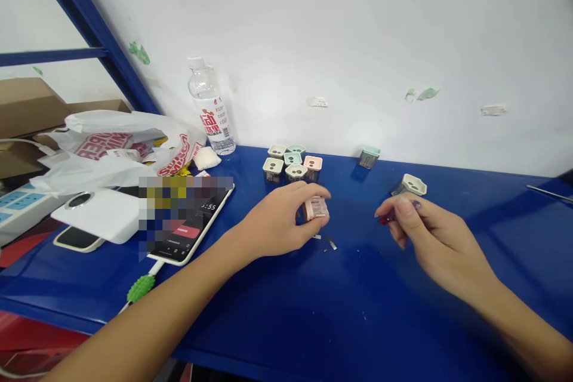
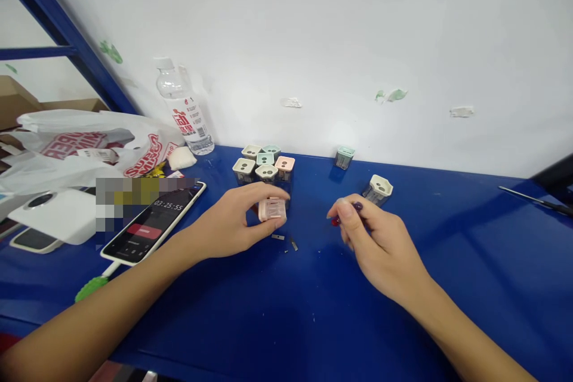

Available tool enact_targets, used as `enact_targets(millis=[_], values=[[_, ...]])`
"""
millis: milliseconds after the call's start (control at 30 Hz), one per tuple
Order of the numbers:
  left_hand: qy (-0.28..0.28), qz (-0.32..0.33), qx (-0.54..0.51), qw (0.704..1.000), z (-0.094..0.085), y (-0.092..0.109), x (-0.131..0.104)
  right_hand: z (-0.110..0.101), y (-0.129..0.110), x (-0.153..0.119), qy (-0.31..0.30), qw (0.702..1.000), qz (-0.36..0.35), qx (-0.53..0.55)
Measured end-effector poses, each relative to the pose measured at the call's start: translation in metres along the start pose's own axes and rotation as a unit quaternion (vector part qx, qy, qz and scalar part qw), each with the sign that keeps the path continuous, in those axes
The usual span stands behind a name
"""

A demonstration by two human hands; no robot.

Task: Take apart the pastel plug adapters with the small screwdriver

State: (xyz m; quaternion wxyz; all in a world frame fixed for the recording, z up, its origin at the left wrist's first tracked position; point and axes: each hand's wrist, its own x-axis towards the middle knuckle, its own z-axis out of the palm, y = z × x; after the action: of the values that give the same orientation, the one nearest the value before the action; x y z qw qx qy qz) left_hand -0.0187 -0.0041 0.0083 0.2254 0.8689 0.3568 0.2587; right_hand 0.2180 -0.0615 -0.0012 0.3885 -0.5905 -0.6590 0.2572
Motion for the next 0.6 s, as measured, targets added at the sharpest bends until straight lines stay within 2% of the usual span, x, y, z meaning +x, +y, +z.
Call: enact_targets(millis=[100,233,400,500,600], values=[[-0.019,0.002,0.019,1.000,-0.004,-0.001,0.000,0.004,0.000,-0.001,-0.040,0.998,-0.042,0.040],[-0.077,-0.010,0.038,0.996,-0.010,-0.003,-0.001,0.008,-0.001,-0.004,-0.083,0.994,-0.063,0.026],[-0.138,-0.002,0.047,0.989,-0.010,-0.001,-0.003,0.009,0.002,-0.005,-0.053,0.996,-0.070,0.019],[-0.148,-0.005,0.064,0.987,-0.003,-0.001,-0.003,0.009,0.004,-0.004,-0.050,0.996,-0.067,0.017],[-0.142,-0.002,0.090,0.986,0.007,-0.003,-0.004,0.009,0.001,-0.003,-0.016,0.997,-0.076,-0.005]])
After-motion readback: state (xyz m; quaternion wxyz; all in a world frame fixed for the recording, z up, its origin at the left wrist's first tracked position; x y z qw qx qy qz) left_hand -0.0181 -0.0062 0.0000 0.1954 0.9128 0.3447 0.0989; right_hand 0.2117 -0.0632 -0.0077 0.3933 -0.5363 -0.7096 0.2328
